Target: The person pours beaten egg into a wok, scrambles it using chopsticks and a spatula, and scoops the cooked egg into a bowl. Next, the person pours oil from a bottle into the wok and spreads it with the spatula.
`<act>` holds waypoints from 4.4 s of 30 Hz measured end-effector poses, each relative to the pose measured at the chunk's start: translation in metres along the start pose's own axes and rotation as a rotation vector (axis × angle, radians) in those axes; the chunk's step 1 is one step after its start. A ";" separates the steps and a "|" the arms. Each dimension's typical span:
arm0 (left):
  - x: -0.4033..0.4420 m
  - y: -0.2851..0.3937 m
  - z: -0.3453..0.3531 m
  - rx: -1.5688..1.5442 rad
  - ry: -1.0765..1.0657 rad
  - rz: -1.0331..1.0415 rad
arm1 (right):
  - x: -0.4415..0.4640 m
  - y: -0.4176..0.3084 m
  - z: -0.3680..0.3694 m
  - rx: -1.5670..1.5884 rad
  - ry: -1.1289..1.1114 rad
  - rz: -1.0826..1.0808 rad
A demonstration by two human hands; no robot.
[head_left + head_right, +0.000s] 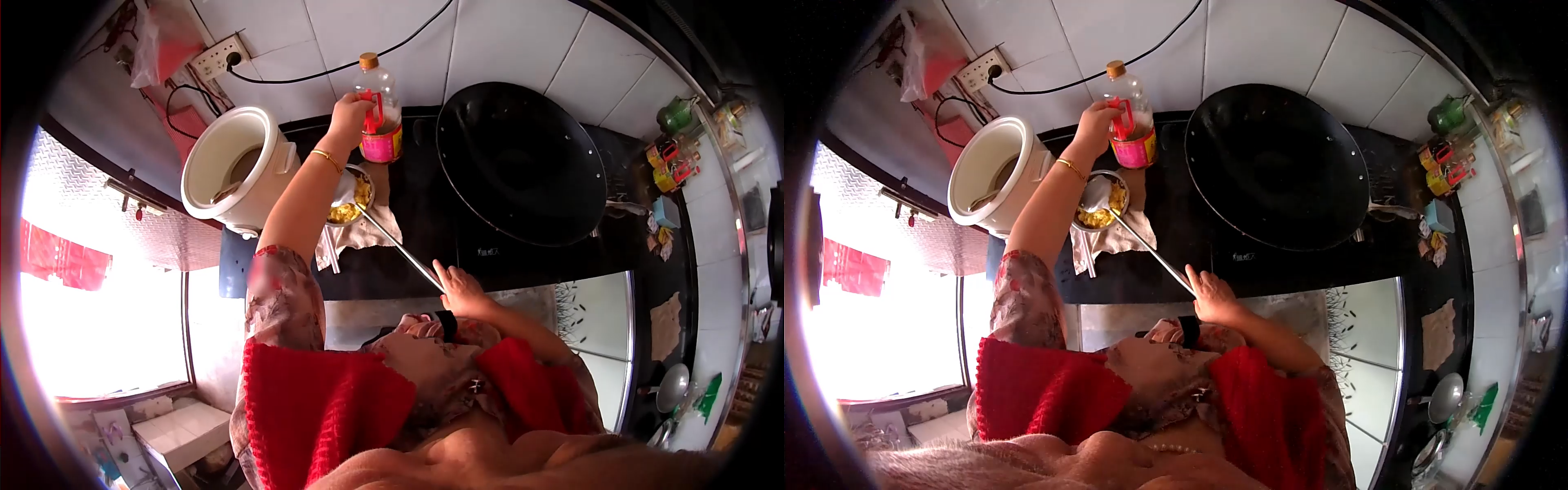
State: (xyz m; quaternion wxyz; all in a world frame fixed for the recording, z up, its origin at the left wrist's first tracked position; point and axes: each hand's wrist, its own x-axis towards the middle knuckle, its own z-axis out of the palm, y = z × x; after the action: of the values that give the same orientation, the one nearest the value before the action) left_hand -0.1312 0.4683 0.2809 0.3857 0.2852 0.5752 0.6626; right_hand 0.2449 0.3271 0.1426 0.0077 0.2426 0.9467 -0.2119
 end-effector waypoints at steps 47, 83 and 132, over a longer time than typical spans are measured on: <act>-0.237 -0.154 -0.118 1.547 0.153 -0.194 | -0.030 -0.045 -0.139 1.902 -0.406 0.521; -0.331 -0.158 -0.153 0.903 0.547 0.046 | -0.029 -0.041 -0.144 1.949 -0.450 0.523; -0.255 -0.123 -0.143 1.341 0.403 0.173 | -0.055 -0.040 -0.156 2.074 -0.455 0.491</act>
State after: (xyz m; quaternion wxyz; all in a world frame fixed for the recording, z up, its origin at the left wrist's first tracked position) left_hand -0.0883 0.1814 0.1513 -0.0413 0.3778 0.8949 0.2337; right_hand 0.2882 0.3335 0.3075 0.0164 0.2685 0.2093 -0.9401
